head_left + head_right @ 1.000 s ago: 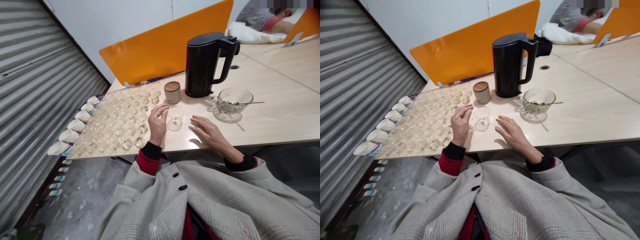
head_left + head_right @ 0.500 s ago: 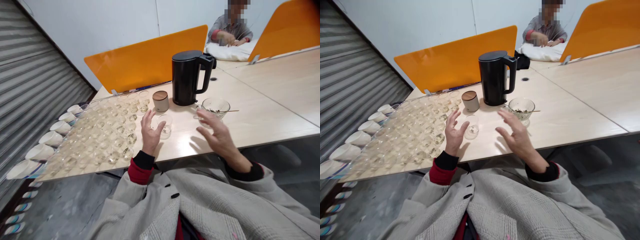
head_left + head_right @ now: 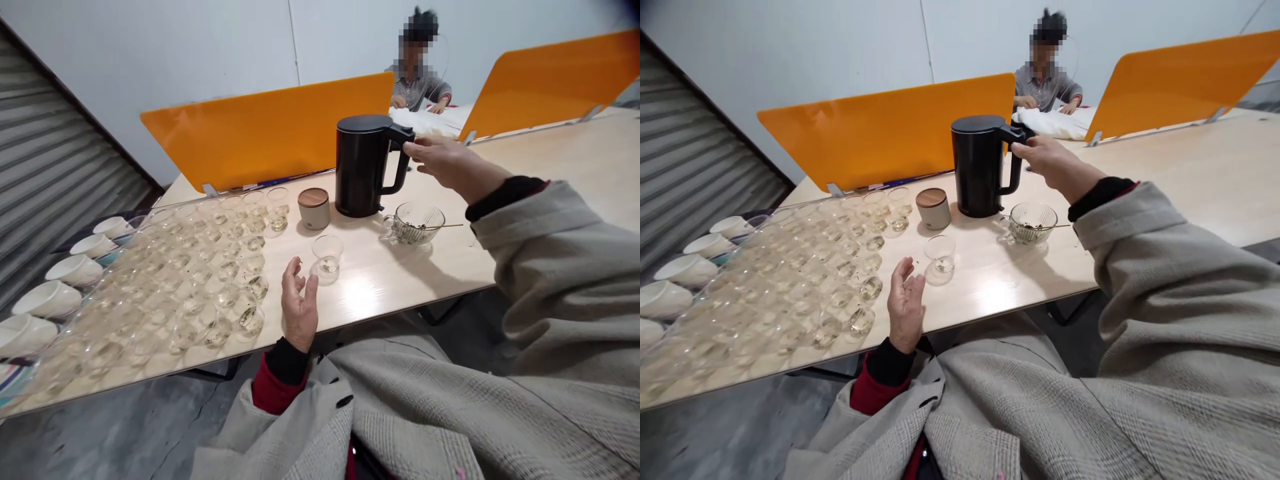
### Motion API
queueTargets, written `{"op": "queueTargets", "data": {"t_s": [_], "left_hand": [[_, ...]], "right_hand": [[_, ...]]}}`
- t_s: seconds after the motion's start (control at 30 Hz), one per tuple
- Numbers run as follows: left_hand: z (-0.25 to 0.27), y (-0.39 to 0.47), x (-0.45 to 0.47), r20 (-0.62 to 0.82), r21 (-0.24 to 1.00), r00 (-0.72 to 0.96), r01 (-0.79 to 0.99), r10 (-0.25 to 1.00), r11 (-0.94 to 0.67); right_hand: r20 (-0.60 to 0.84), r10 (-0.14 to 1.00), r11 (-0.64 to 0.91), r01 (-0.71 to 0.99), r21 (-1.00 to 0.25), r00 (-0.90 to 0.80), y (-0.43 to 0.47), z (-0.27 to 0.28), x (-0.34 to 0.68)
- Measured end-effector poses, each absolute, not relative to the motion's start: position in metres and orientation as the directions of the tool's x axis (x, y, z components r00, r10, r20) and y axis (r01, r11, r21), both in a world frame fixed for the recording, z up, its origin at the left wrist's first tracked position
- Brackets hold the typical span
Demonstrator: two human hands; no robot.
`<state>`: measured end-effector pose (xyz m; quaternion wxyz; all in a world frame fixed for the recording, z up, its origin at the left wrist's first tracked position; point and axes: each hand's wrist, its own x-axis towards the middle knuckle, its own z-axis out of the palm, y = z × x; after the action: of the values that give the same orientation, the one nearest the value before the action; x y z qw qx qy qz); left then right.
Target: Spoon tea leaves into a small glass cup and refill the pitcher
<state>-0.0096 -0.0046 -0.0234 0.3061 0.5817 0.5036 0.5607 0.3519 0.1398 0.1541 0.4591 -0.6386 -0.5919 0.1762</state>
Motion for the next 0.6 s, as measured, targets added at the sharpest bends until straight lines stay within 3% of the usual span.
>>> {"op": "queueTargets", "data": {"t_s": [0.1,0.3,0.43,0.6], "left_hand": [[-0.024,-0.005,-0.011,0.326,0.932,-0.128,0.21,0.937,-0.295],[-0.022,-0.01,-0.009,0.283,0.948,-0.093,0.179,0.955,-0.263],[-0.024,-0.009,-0.009,0.296,0.939,-0.079,0.205,0.952,-0.275],[-0.024,-0.008,-0.008,0.287,0.943,-0.091,0.204,0.954,-0.265]], "right_hand": [[0.097,0.956,-0.022,0.398,-0.917,0.278,0.157,0.162,0.338],[0.118,0.964,0.039,0.313,-0.949,0.239,0.168,0.16,0.312],[0.194,0.931,0.133,0.207,-0.969,0.308,0.176,0.159,0.297],[0.23,0.904,0.164,0.205,-0.965,0.359,0.179,0.163,0.292]]}}
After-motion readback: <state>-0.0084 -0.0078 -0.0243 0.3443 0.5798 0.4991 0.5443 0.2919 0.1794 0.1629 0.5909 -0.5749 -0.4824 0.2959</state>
